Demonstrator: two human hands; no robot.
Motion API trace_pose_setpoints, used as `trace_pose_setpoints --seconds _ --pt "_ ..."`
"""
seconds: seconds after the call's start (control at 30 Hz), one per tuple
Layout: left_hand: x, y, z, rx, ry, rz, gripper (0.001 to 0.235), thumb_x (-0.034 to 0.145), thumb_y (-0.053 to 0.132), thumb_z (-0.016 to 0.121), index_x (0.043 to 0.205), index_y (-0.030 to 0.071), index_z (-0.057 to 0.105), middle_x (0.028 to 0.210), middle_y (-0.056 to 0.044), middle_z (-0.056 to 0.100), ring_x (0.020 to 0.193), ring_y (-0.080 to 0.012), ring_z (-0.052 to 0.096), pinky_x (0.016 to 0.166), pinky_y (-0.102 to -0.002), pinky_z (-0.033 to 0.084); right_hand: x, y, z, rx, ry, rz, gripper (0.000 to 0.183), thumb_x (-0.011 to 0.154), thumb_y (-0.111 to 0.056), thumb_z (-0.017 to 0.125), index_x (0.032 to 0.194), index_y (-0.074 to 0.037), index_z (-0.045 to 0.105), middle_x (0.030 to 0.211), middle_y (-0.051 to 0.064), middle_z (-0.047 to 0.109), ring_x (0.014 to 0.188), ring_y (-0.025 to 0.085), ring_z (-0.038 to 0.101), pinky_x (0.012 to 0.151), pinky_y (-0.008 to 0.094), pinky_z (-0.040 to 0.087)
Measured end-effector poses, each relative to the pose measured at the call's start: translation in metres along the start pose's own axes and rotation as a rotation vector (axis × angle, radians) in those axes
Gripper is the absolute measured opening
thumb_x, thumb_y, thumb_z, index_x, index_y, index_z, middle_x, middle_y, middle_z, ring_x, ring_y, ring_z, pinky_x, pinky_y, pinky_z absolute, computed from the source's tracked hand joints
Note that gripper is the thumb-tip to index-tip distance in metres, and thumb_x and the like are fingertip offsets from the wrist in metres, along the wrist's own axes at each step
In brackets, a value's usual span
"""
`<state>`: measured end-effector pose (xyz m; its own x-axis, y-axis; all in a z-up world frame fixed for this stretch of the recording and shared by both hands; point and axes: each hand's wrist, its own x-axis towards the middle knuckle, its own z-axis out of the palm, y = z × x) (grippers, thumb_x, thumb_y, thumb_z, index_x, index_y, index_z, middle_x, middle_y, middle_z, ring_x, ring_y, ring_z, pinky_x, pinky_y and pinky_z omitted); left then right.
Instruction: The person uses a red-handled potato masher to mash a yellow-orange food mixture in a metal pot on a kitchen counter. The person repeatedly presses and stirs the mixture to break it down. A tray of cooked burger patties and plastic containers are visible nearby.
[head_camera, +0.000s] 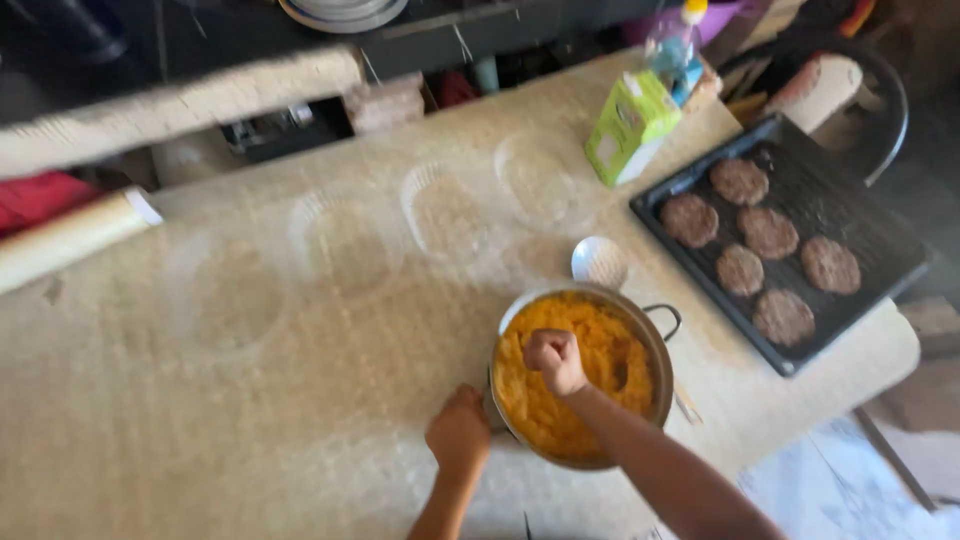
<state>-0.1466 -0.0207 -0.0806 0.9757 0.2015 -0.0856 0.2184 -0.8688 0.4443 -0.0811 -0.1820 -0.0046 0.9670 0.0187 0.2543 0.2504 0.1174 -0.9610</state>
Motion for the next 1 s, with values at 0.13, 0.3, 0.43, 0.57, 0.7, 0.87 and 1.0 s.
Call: trace_pose_setpoints --seconds 0.13,0.3,0.43,0.57,0.7,0.87,1.0 --pt "0.006 0.016 -0.036 -0.130 -0.276 -0.128 0.033 0.096 0.045 0.034 0.080 0.022 0.053 0.072 0.003 0.064 0.064 -0.0240 0.062 0.054 -0.037 0.042 -0.008 -0.035 -0.032 0.013 0.056 0.174 0.023 0.069 0.003 0.038 0.051 -0.009 0.034 0.048 0.005 0.037 0.043 0.014 0.037 0.039 0.031 0.032" --pt "-0.003 0.006 -0.005 -0.085 -0.252 -0.121 0.035 0.097 0.047 0.034 0.079 0.022 0.050 0.068 0.002 0.060 0.057 -0.0252 0.059 0.049 -0.038 0.040 0.032 -0.037 -0.040 -0.223 0.201 0.041 0.028 0.068 -0.004 0.039 0.046 -0.001 0.055 0.046 0.009 0.055 0.044 0.019 0.054 0.043 0.033 0.047" --pt "-0.011 0.008 -0.001 -0.115 -0.088 -0.071 0.031 0.095 0.042 0.040 0.076 0.020 0.051 0.064 0.003 0.060 0.058 -0.0238 0.058 0.048 -0.039 0.041 0.011 0.007 -0.012 -0.055 0.223 0.054 0.024 0.072 -0.012 0.046 0.049 -0.010 0.040 0.046 0.004 0.038 0.041 0.014 0.036 0.036 0.032 0.033" --pt "-0.024 0.014 -0.024 -0.227 -0.322 -0.175 0.033 0.097 0.042 0.032 0.090 0.019 0.055 0.077 -0.001 0.066 0.071 -0.0277 0.062 0.059 -0.041 0.043 -0.026 -0.003 -0.002 -0.027 -0.081 0.121 0.028 0.076 -0.008 0.046 0.054 -0.013 0.029 0.052 0.001 0.030 0.049 0.011 0.027 0.046 0.030 0.023" --pt "-0.061 0.006 0.034 -0.237 -0.377 -0.094 0.035 0.097 0.045 0.029 0.097 0.018 0.051 0.081 -0.011 0.068 0.079 -0.0393 0.064 0.070 -0.053 0.047 -0.018 -0.039 0.006 -0.009 -0.021 0.244 0.025 0.068 0.001 0.040 0.047 -0.010 0.029 0.046 0.004 0.031 0.046 0.013 0.026 0.045 0.028 0.022" --pt "-0.121 0.027 0.039 -0.672 -0.924 -0.043 0.021 0.095 0.033 0.050 0.088 0.013 0.048 0.083 -0.007 0.066 0.067 -0.0223 0.067 0.055 -0.047 0.054 -0.016 -0.059 -0.004 0.179 0.454 0.500 0.044 0.081 -0.007 0.048 0.046 -0.015 0.023 0.042 0.000 0.019 0.038 0.015 0.018 0.041 0.034 0.016" --pt "-0.100 0.018 -0.002 -0.389 -1.073 0.465 0.020 0.096 0.027 0.048 0.102 0.009 0.054 0.108 -0.014 0.054 0.101 -0.0281 0.055 0.090 -0.038 0.041 -0.032 -0.087 -0.020 0.221 0.282 0.438 0.044 0.084 -0.003 0.042 0.046 -0.013 0.023 0.043 0.002 0.019 0.041 0.014 0.013 0.041 0.032 0.015"
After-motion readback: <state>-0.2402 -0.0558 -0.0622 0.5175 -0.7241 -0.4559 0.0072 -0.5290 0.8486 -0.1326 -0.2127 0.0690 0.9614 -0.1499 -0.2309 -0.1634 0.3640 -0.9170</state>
